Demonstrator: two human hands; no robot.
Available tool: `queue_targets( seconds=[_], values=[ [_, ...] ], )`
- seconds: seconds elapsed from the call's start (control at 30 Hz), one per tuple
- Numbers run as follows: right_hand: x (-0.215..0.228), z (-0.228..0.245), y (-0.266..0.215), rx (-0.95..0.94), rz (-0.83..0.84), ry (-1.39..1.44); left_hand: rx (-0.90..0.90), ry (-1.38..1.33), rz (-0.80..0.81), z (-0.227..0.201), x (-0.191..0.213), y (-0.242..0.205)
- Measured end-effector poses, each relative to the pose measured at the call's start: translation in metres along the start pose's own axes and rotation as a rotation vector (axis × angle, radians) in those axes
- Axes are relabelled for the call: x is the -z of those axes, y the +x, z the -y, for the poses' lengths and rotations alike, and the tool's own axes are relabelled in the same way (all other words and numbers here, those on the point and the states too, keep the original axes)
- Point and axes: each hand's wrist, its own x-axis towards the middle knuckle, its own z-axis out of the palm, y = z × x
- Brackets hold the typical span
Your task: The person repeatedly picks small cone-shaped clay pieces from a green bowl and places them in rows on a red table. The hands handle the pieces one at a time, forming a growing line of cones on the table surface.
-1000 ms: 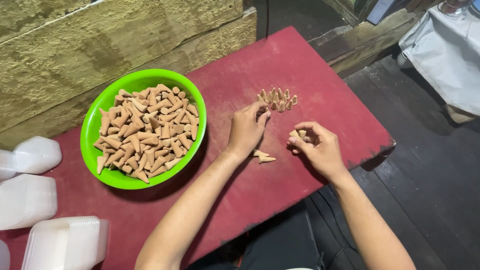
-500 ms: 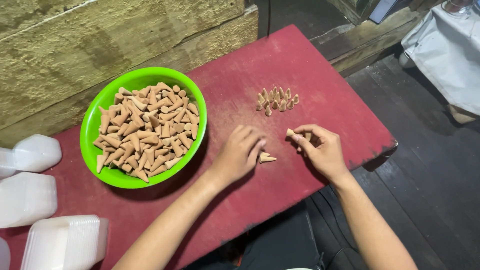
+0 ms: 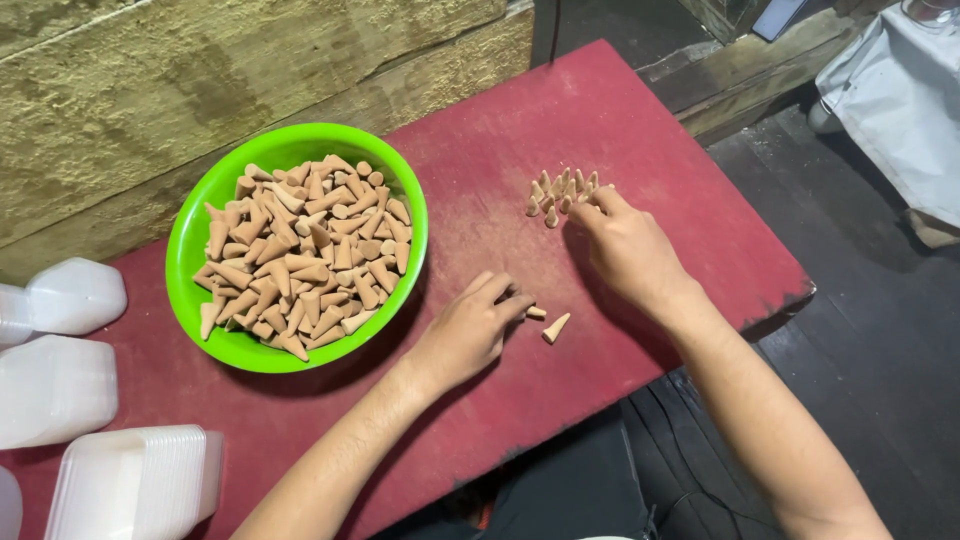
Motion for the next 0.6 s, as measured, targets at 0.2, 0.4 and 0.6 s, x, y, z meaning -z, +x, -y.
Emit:
queue_targets(
  seconds=[0.2,0.4,0.6],
  values=[
    [-0.033,-0.009,0.005,0.045,-0.028,-0.092,0.089,-0.190,-0.255,0.008,-0.005,0.004],
    [0.003,0.009,0.008,0.058,-0.067,0.016,0.170,-0.163,-0.484,0.028,-0.014,0.037],
    [-0.003,-0.018,-0.016,-0.137,-0.017,0.507,0.254,-0.163,-0.491,0.039,-0.026,0.067]
  ],
)
